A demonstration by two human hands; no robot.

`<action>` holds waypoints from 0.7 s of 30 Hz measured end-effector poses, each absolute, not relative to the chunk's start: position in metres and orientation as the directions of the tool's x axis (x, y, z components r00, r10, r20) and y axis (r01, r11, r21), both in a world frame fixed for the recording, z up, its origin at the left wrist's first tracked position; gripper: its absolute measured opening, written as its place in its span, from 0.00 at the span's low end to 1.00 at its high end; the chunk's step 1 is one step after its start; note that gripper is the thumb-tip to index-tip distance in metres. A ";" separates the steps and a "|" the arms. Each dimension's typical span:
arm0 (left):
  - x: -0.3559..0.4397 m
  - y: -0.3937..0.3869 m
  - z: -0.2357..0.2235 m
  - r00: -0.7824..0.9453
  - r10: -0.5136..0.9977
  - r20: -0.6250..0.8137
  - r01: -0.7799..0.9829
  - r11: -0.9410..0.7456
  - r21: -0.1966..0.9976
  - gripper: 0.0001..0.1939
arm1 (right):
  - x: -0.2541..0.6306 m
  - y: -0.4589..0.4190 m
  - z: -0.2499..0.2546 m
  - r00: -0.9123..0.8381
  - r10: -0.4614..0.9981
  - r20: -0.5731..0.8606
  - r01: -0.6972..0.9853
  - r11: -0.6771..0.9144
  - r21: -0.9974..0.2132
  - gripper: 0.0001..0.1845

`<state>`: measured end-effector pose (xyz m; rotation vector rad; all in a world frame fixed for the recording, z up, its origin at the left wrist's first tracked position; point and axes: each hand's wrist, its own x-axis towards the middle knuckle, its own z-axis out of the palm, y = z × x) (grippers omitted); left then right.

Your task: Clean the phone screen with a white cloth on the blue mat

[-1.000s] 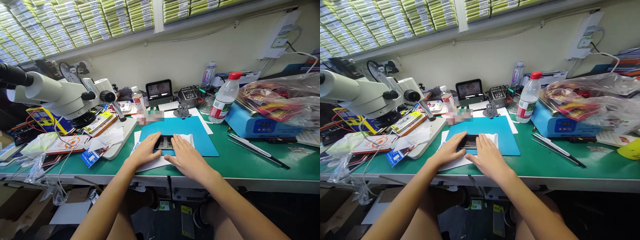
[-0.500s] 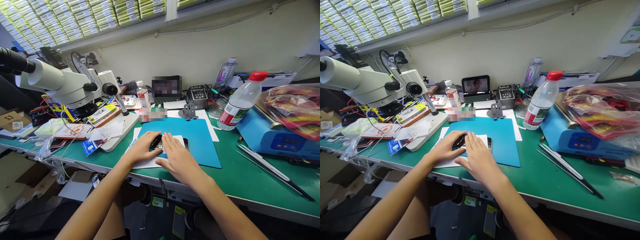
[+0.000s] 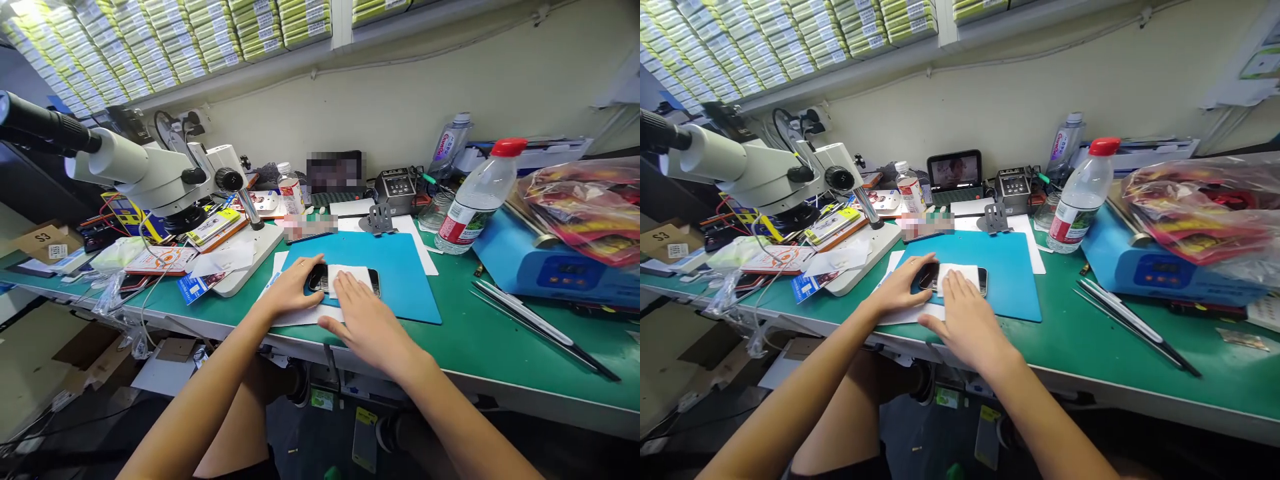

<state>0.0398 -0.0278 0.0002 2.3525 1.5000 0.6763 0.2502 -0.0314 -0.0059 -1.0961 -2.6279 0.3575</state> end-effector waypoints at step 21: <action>0.025 -0.020 -0.006 0.311 0.926 0.215 0.773 -0.378 0.510 0.48 | 0.202 -0.027 0.007 -0.736 0.640 0.221 0.519 0.743 -0.422 0.43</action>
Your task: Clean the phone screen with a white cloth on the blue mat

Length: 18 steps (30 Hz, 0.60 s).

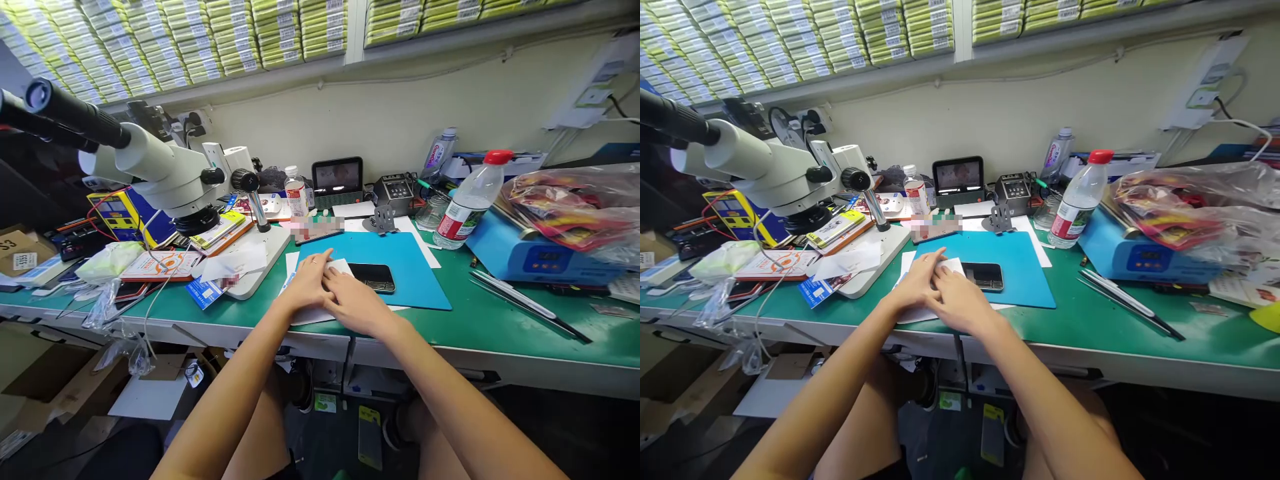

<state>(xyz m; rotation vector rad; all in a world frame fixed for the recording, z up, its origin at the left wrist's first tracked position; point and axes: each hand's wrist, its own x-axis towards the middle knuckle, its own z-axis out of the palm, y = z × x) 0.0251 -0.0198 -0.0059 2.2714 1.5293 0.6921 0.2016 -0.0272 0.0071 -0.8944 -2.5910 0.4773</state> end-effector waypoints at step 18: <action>0.028 -0.021 -0.002 0.313 0.918 0.245 0.755 -0.397 0.522 0.42 | 0.253 -0.027 -0.009 -0.563 0.814 0.141 0.762 0.577 -0.294 0.51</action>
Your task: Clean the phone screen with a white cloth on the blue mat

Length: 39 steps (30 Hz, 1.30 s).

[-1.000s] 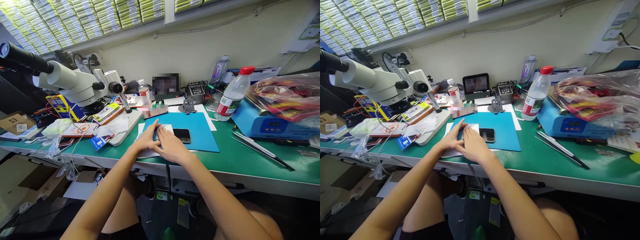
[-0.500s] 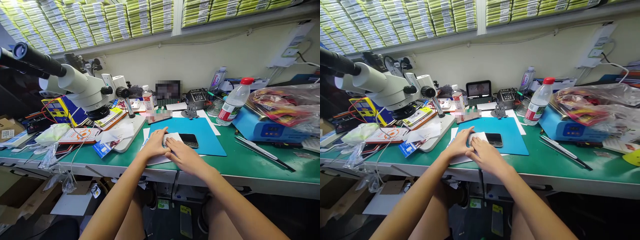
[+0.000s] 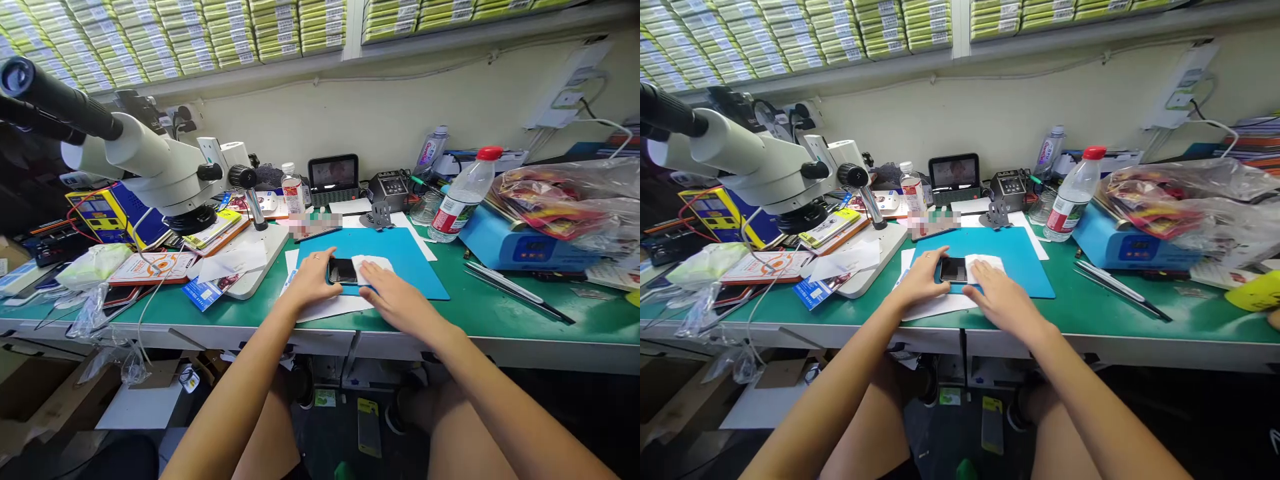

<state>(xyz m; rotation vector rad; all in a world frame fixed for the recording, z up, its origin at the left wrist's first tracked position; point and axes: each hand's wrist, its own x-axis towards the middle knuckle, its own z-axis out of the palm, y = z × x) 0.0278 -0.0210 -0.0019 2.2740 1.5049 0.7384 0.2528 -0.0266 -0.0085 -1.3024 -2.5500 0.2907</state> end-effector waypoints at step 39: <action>0.018 -0.018 -0.011 0.333 0.904 0.269 0.645 -0.426 0.634 0.39 | 0.234 -0.052 -0.003 -0.637 0.762 0.114 0.732 0.645 -0.219 0.52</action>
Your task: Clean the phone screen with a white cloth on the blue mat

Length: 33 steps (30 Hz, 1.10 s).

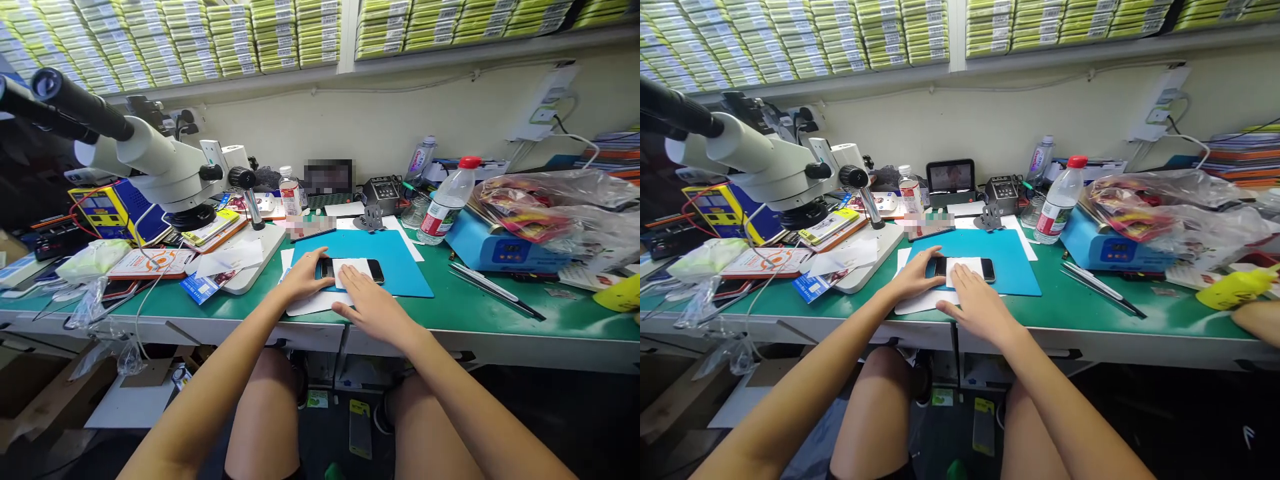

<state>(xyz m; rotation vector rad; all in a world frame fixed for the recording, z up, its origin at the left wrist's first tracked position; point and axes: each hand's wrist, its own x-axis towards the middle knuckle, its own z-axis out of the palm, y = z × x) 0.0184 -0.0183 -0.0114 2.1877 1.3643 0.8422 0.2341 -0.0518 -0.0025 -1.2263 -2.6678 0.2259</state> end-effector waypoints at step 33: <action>0.023 -0.019 -0.007 0.308 0.915 0.260 0.649 -0.402 0.646 0.35 | 0.229 -0.037 0.001 -0.730 0.679 0.076 0.639 0.719 -0.274 0.58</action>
